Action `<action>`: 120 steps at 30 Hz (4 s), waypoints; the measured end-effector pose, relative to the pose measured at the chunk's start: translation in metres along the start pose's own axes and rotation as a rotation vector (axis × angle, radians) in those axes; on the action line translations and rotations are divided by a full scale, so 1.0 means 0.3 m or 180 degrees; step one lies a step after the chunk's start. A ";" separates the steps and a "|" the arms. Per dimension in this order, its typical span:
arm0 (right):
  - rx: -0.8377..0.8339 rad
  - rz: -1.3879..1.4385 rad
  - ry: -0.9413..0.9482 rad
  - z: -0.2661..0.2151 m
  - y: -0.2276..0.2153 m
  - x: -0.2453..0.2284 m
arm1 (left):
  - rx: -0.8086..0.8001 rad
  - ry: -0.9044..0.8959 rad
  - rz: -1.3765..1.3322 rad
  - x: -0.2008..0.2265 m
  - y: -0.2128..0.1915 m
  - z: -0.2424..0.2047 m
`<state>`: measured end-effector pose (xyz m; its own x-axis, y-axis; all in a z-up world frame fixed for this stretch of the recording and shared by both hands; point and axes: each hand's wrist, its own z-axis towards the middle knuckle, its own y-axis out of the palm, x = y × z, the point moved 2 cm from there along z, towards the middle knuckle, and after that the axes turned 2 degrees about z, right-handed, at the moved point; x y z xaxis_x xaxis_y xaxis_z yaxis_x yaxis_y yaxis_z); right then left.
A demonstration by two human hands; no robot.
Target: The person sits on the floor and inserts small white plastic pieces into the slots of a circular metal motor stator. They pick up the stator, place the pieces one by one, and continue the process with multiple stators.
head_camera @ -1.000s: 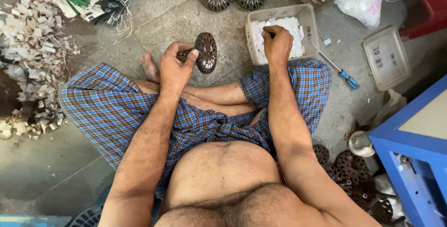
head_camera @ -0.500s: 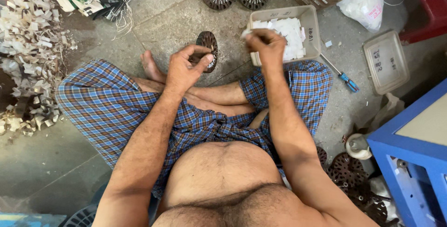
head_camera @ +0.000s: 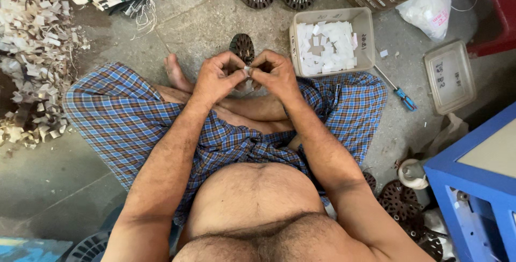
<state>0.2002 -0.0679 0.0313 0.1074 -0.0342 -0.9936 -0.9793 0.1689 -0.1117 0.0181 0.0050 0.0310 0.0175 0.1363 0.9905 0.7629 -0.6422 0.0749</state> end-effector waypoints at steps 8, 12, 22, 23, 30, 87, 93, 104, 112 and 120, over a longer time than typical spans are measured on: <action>-0.0757 0.0004 0.0026 -0.007 0.014 -0.073 | 0.0176 -0.1138 -0.1018 -0.031 -0.018 0.008; -0.0721 -0.0732 -0.0417 -0.003 0.011 -0.099 | 0.0152 -0.1429 -0.1175 -0.036 -0.033 -0.001; -0.0196 -0.1788 -0.0881 0.061 0.028 -0.013 | 0.0718 -0.0231 0.1726 -0.038 -0.050 -0.006; -0.0230 -0.1820 -0.0918 0.065 0.033 -0.011 | 0.0742 -0.0171 0.1768 -0.036 -0.047 -0.006; -0.0355 -0.2503 -0.1306 0.064 0.054 -0.047 | 0.0916 -0.0029 0.1575 -0.022 -0.044 0.000; 0.0456 -0.2169 -0.0638 0.050 -0.112 -0.002 | 0.0659 0.0173 0.1910 -0.063 -0.054 0.013; 0.1494 -0.2788 -0.0128 0.092 -0.475 0.203 | 0.1000 -0.0073 0.1907 -0.045 -0.033 0.026; 0.1181 -0.3179 0.1931 0.152 -0.394 0.239 | 0.1053 -0.0050 0.2078 0.012 -0.025 0.024; 0.1322 -0.3077 0.1873 0.141 -0.352 0.138 | 0.0849 -0.0552 0.2569 0.000 0.000 0.028; 0.1481 -0.3108 0.1416 0.137 -0.369 0.160 | 0.0985 -0.0533 0.2430 0.005 0.006 0.019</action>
<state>0.3207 -0.0477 -0.0046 0.6198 -0.6751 -0.4000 -0.3469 0.2215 -0.9114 0.0232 0.0084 0.0321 0.6778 -0.1258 0.7244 0.6450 -0.3712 -0.6680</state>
